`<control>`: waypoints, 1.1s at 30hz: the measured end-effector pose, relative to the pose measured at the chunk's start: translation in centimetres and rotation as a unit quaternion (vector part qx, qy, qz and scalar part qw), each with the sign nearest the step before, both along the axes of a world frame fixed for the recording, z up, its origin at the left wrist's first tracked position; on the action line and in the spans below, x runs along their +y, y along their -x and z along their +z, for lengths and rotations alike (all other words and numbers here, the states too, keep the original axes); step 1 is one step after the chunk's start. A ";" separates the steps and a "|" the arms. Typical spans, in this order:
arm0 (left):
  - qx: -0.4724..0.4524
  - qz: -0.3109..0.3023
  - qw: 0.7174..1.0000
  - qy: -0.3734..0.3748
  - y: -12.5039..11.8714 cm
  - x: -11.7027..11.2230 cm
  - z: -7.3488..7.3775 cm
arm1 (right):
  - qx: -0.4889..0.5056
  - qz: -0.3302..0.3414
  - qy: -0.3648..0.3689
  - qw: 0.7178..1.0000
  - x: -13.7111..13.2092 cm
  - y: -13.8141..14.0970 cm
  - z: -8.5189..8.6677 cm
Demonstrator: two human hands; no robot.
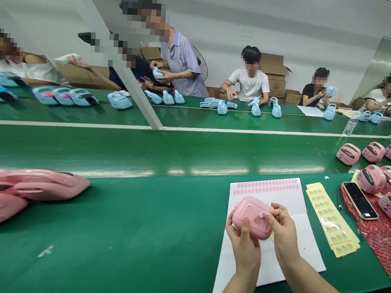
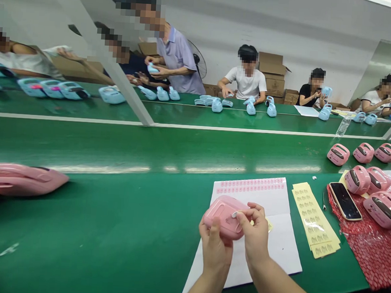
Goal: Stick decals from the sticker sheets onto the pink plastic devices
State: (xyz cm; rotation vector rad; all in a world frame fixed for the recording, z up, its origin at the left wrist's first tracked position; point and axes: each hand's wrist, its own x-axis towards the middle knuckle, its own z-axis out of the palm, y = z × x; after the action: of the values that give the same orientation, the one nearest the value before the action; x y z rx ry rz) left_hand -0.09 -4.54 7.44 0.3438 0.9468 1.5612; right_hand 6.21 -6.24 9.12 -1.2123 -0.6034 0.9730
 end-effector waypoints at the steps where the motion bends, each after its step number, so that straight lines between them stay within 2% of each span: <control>1: 0.000 0.001 1.000 -0.001 0.0 0.0 0.0 | -0.003 -0.003 0.001 1.000 0.0 0.0 0.0; 10: -0.004 0.000 1.000 0.002 0.1 0.0 0.1 | -0.037 -0.017 0.002 0.999 0.2 0.1 -0.4; 13: -0.006 -0.001 1.000 0.001 0.1 0.0 0.1 | -0.095 -0.023 -0.009 0.995 0.2 0.0 -0.8; 15: -0.008 -0.003 1.000 0.000 0.2 0.0 0.2 | -0.171 -0.043 -0.035 0.984 0.3 0.0 -1.1; 17: -0.015 -0.007 1.000 0.001 0.2 -0.1 0.3 | -0.273 -0.074 -0.093 0.955 0.3 -0.1 -1.4; 18: -0.017 -0.009 1.000 0.002 0.2 -0.1 0.3 | -0.328 -0.089 -0.134 0.931 0.2 -0.1 -1.6; 22: -0.015 -0.014 1.000 0.008 0.3 0.0 0.2 | -0.495 -0.100 -0.301 0.809 -0.4 -0.2 -2.1; 23: -0.016 -0.013 1.000 0.012 0.3 0.0 0.1 | -0.505 -0.096 -0.317 0.797 -0.6 -0.3 -2.3; 24: -0.022 -0.011 1.000 0.016 0.4 0.1 0.1 | -0.499 -0.094 -0.314 0.802 -0.8 -0.6 -2.4; 26: -0.045 -0.017 0.999 0.015 0.7 0.4 0.2 | -0.447 -0.099 -0.245 0.854 -1.1 -1.6 -2.7; 28: -0.077 -0.033 0.996 0.008 1.2 0.7 0.3 | -0.373 -0.095 -0.114 0.916 -1.1 -3.3 -3.3; 29: -0.092 -0.042 0.995 0.007 1.6 0.9 0.3 | -0.344 -0.084 -0.042 0.934 -1.1 -4.2 -3.6; 31: -0.116 -0.056 0.992 0.008 2.3 1.2 0.2 | -0.322 -0.050 0.075 0.942 -1.0 -6.0 -4.5; 33: -0.141 -0.071 0.987 0.001 2.9 1.6 -0.4 | -0.336 -0.029 0.134 0.932 -0.9 -7.1 -5.6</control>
State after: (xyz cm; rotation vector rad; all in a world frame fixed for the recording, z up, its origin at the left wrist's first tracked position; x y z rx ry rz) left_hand -3.04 -2.98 7.05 0.1788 0.6885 1.4326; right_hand 13.26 -7.10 3.54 -1.8192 -0.9833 0.5809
